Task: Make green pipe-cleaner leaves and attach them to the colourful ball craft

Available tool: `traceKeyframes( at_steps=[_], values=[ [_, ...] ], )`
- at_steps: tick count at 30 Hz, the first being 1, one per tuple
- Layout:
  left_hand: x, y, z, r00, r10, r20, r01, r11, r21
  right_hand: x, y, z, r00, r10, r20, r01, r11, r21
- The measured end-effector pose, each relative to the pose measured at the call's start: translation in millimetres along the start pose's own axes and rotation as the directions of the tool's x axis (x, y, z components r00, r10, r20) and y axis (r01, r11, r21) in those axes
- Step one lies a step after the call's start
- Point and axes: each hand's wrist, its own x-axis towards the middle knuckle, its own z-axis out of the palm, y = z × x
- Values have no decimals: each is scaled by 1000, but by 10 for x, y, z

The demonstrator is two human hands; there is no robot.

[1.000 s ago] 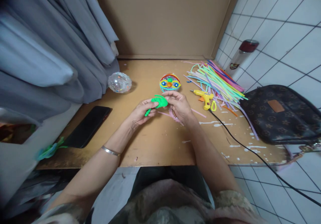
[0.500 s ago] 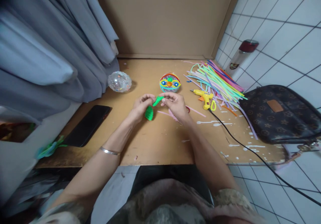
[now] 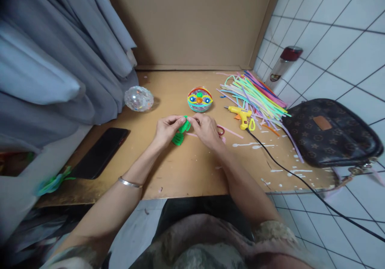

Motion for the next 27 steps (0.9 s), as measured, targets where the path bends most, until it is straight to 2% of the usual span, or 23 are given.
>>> traceKeyframes(
  at_steps=[4,6,8,10,13,16,18,20,23,25,27],
  values=[
    [15,37,-15,996,-32,-82,26,997,-75,64,-10,-245,997,39,-62,-55,958,-283],
    [21,48,-18,995,-48,-91,38,993,-115,58,9,-334,996,87,24,-62,857,-512],
    [24,49,-18,993,-74,-87,60,987,-151,14,27,-371,970,200,135,-49,712,-701],
    [24,42,-16,994,-91,-66,79,981,-175,-43,36,-365,938,265,223,11,619,-785],
    [31,33,-14,997,-76,-34,67,976,-206,-93,44,-334,919,270,286,76,591,-803],
    [51,35,-14,994,-98,-49,83,967,-242,-96,82,-339,921,283,267,37,618,-785],
    [69,35,-15,987,-141,-78,116,957,-265,-96,145,-370,946,235,224,2,685,-729],
    [82,30,-15,982,-163,-91,131,950,-282,-100,231,-407,968,169,185,-20,790,-613],
    [87,15,-21,986,-153,-64,127,944,-304,-102,357,-436,985,95,143,-39,936,-351],
    [81,11,-28,987,-157,-35,138,937,-320,-96,410,-427,992,46,116,-22,980,-197],
    [73,18,-36,987,-161,4,153,929,-336,-88,432,-406,998,3,65,5,993,-122]
  ],
)
